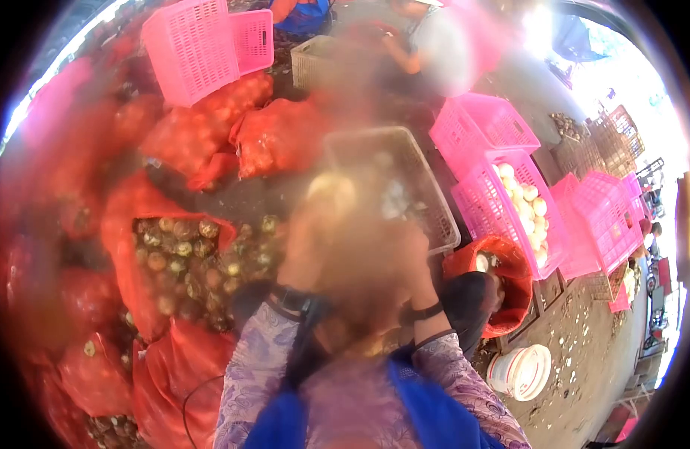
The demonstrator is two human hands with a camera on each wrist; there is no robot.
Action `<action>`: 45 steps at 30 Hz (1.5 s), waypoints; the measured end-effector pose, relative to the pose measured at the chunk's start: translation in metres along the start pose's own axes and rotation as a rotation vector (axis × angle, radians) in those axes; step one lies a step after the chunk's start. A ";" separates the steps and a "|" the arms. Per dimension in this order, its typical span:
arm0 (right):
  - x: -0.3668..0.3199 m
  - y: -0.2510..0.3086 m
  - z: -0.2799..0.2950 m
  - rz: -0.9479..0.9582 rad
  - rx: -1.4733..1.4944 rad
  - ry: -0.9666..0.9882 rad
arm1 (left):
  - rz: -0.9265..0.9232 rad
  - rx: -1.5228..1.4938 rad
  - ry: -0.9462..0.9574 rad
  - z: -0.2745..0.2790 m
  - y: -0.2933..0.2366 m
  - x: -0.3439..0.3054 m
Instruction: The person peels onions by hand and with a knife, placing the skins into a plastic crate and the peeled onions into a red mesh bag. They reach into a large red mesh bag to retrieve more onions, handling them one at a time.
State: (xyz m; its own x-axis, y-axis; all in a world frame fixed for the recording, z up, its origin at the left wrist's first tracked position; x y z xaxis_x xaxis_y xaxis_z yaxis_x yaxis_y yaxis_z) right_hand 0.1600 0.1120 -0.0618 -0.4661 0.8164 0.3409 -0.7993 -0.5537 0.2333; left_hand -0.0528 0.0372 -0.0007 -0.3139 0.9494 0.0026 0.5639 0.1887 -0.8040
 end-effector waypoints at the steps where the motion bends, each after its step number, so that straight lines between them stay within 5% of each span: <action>1: 0.000 -0.012 -0.007 -0.025 0.015 -0.023 | -0.004 0.000 0.004 0.008 0.006 0.004; 3: 0.005 -0.008 0.013 -0.034 0.022 -0.059 | 0.322 -0.450 0.061 0.017 0.032 0.011; 5: 0.008 0.027 0.096 -0.082 0.267 -0.351 | 0.334 -0.465 0.115 0.017 0.035 0.016; 6: 0.006 0.035 0.111 -0.072 0.268 -0.347 | 0.350 -0.477 0.172 0.014 0.035 0.016; 9: 0.004 0.056 0.123 0.067 0.435 -0.169 | 0.226 -0.180 0.112 -0.021 -0.008 -0.003; 11: -0.002 0.070 0.130 0.224 0.435 -0.149 | 0.234 -0.237 0.138 -0.008 -0.001 0.004; 15: -0.003 0.098 0.146 0.219 0.502 -0.032 | 0.296 -0.356 0.078 -0.014 -0.007 0.004; 18: -0.002 0.119 0.130 0.204 0.212 0.121 | 0.369 -0.455 -0.062 -0.020 -0.011 -0.004; 22: 0.004 0.133 0.115 0.268 0.072 0.080 | 0.345 -0.524 0.168 0.003 0.023 0.009; 25: 0.006 0.134 0.099 0.269 0.034 0.068 | 0.381 -0.559 0.104 -0.016 0.010 0.003; 27: 0.007 0.134 0.089 0.264 0.021 0.064 | 0.565 -0.333 -0.315 -0.052 -0.034 -0.027; 28: 0.008 0.134 0.085 0.263 0.015 0.062 | 0.568 -0.333 -0.315 -0.036 -0.014 -0.023; 30: 0.009 0.134 0.079 0.257 0.005 0.058 | 0.276 -0.186 -0.166 0.002 0.020 -0.005; 31: 0.009 0.134 0.076 0.254 0.003 0.057 | 0.277 -0.186 -0.165 0.002 0.020 -0.006; 33: 0.009 0.133 0.072 0.249 -0.004 0.055 | -0.208 0.589 -0.058 -0.026 -0.025 -0.016; 34: 0.009 0.132 0.070 0.247 -0.007 0.056 | -0.206 0.588 -0.058 -0.036 -0.033 -0.018; 36: 0.010 0.129 0.068 0.241 -0.012 0.057 | 0.386 -0.285 -0.244 -0.046 -0.022 -0.019; 40: 0.010 0.125 0.068 0.230 -0.016 0.056 | 0.190 -0.201 -0.046 0.000 0.029 0.005; 42: 0.011 0.122 0.069 0.223 -0.020 0.052 | -0.089 0.379 0.052 -0.003 0.017 0.008; 43: 0.011 0.122 0.071 0.223 -0.024 0.050 | -0.089 0.374 0.052 0.001 0.022 0.011; 45: 0.009 0.120 0.069 0.215 -0.031 0.053 | 0.335 -0.169 0.011 0.010 0.043 0.008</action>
State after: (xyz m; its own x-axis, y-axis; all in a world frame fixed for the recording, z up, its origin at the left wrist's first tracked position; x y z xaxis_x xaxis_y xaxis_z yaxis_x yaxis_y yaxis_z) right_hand 0.0862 0.0419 0.0325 -0.6456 0.6879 0.3316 -0.6904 -0.7114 0.1315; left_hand -0.0381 0.0502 -0.0411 -0.0831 0.9680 -0.2369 0.7523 -0.0949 -0.6520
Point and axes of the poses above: each hand's wrist, its own x-axis towards the middle knuckle, its own z-axis out of the back of the hand, y = z × x, the point moved 7 cm from there along x, towards the middle knuckle, and after that the axes turned 11 degrees about z, right-handed, at the moved point
